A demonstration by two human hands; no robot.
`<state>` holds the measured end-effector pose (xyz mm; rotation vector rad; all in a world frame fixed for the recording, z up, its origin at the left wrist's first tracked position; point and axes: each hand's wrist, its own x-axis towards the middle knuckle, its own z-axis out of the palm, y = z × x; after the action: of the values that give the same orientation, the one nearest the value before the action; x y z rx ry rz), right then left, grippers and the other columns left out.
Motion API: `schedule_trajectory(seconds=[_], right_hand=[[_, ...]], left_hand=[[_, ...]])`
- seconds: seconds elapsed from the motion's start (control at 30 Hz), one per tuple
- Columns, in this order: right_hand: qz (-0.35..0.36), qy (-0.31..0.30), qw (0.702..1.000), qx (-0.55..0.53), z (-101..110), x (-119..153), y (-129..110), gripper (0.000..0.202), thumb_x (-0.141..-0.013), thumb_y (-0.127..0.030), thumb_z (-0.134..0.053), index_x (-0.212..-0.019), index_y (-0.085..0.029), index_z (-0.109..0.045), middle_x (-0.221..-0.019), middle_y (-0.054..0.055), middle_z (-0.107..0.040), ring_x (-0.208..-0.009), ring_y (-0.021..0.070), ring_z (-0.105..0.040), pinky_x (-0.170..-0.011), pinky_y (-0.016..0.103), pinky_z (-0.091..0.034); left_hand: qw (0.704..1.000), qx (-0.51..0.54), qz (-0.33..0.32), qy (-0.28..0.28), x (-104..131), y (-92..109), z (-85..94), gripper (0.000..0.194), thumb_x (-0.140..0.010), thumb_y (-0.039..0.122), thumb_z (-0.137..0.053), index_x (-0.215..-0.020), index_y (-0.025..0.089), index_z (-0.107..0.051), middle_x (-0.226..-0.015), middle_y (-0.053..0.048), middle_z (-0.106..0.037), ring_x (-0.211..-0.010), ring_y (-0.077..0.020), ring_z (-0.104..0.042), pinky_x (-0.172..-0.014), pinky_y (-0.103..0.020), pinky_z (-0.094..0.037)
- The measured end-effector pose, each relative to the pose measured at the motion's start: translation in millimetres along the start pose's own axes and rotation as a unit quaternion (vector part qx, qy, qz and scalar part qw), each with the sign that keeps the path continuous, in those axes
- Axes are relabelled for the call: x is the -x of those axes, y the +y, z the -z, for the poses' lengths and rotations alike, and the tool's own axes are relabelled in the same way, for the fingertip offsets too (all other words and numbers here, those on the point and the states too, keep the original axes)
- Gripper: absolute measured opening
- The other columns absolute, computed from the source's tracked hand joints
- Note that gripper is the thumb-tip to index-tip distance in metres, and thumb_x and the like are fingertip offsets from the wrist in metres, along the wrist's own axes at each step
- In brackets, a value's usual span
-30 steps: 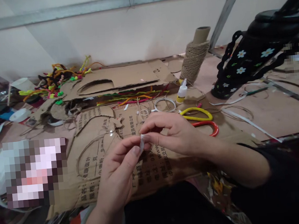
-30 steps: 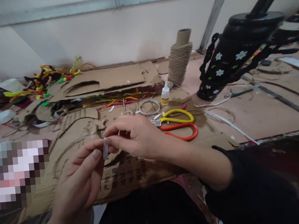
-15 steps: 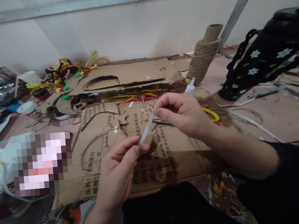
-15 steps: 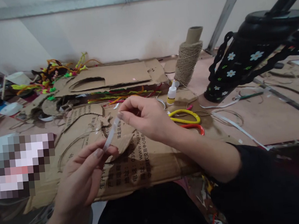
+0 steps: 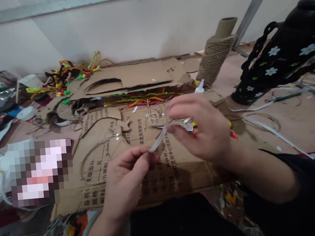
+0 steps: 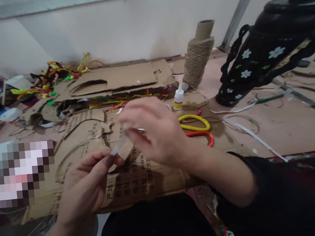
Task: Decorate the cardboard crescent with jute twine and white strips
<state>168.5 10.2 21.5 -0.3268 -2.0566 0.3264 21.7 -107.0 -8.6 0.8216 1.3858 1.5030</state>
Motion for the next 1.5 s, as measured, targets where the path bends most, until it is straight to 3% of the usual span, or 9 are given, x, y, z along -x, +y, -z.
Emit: schedule_trajectory(seconds=[0.07,0.17,0.3,0.43,0.6,0.73,1.1,1.5], right_hand=[[0.100,-0.071,0.992,0.034,0.8,1.7,-5.9,0.009,-0.081,-0.020,-0.060,-0.090,-0.020,-0.062,-0.096,0.004,-0.066,-0.104,0.0198,-0.055,-0.096,0.037,-0.042],[0.129,-0.125,0.982,0.063,-2.3,5.4,-8.7,0.009,-0.084,-0.017,-0.056,-0.086,-0.017,-0.065,-0.086,0.002,-0.069,-0.102,0.0198,-0.056,-0.100,0.040,-0.037],[0.081,-0.122,0.988,0.049,-5.1,6.7,-4.8,0.014,-0.085,-0.016,-0.053,-0.076,-0.015,-0.064,-0.076,0.003,-0.066,-0.088,0.0180,-0.058,-0.093,0.039,-0.040],[-0.030,-0.160,0.985,-0.060,-1.3,1.6,-5.3,0.015,-0.085,-0.018,-0.054,-0.073,-0.013,-0.062,-0.070,0.003,-0.062,-0.075,0.0137,-0.056,-0.076,0.030,-0.044],[-0.167,-0.194,0.950,-0.180,2.6,-2.4,-11.4,0.012,-0.082,-0.019,-0.057,-0.073,-0.014,-0.061,-0.068,-0.002,-0.061,-0.063,0.0070,-0.052,-0.061,0.019,-0.041],[-0.236,-0.217,0.920,-0.225,2.2,-2.8,-12.9,0.011,-0.082,-0.018,-0.057,-0.073,-0.013,-0.061,-0.065,-0.003,-0.060,-0.059,0.0054,-0.051,-0.055,0.017,-0.039],[-0.272,-0.236,0.903,-0.232,1.7,-4.3,-12.5,0.009,-0.080,-0.016,-0.057,-0.073,-0.013,-0.060,-0.066,-0.003,-0.059,-0.059,0.0058,-0.050,-0.056,0.018,-0.038],[-0.265,-0.232,0.908,-0.225,0.9,-3.3,-12.0,0.009,-0.079,-0.017,-0.057,-0.071,-0.014,-0.060,-0.065,-0.003,-0.060,-0.060,0.0062,-0.051,-0.057,0.018,-0.040]], left_hand=[[1.000,0.000,0.002,-0.019,-0.3,-2.3,-1.8,0.006,-0.076,0.026,-0.067,-0.078,0.022,-0.072,-0.071,0.002,-0.070,-0.069,-0.0094,-0.061,-0.068,-0.018,-0.049],[0.999,-0.009,-0.016,-0.034,0.4,-4.6,-3.4,0.009,-0.078,0.024,-0.065,-0.083,0.023,-0.072,-0.077,0.001,-0.072,-0.072,-0.0102,-0.062,-0.070,-0.019,-0.049],[0.999,0.008,-0.033,0.019,1.5,-1.0,-3.9,0.012,-0.075,0.024,-0.068,-0.087,0.025,-0.073,-0.075,0.002,-0.073,-0.070,-0.0102,-0.064,-0.067,-0.018,-0.050],[0.998,0.020,-0.047,0.046,1.9,5.4,-4.1,0.009,-0.075,0.025,-0.069,-0.082,0.024,-0.073,-0.068,0.003,-0.071,-0.067,-0.0097,-0.065,-0.068,-0.017,-0.050],[0.999,0.009,-0.045,0.011,2.9,5.9,-8.2,0.005,-0.074,0.025,-0.069,-0.077,0.023,-0.073,-0.069,0.002,-0.071,-0.068,-0.0106,-0.064,-0.067,-0.018,-0.049],[0.999,0.008,-0.045,0.016,3.0,5.4,-10.5,0.005,-0.071,0.026,-0.071,-0.072,0.021,-0.072,-0.066,0.000,-0.070,-0.065,-0.0117,-0.062,-0.064,-0.020,-0.048],[0.999,0.000,-0.026,0.025,5.1,6.8,-11.5,0.007,-0.069,0.028,-0.072,-0.069,0.021,-0.071,-0.064,0.001,-0.069,-0.064,-0.0118,-0.061,-0.065,-0.021,-0.048],[0.999,0.006,-0.031,0.025,3.5,6.0,-12.0,0.005,-0.067,0.025,-0.073,-0.068,0.020,-0.072,-0.064,0.000,-0.069,-0.062,-0.0118,-0.062,-0.062,-0.020,-0.049]])
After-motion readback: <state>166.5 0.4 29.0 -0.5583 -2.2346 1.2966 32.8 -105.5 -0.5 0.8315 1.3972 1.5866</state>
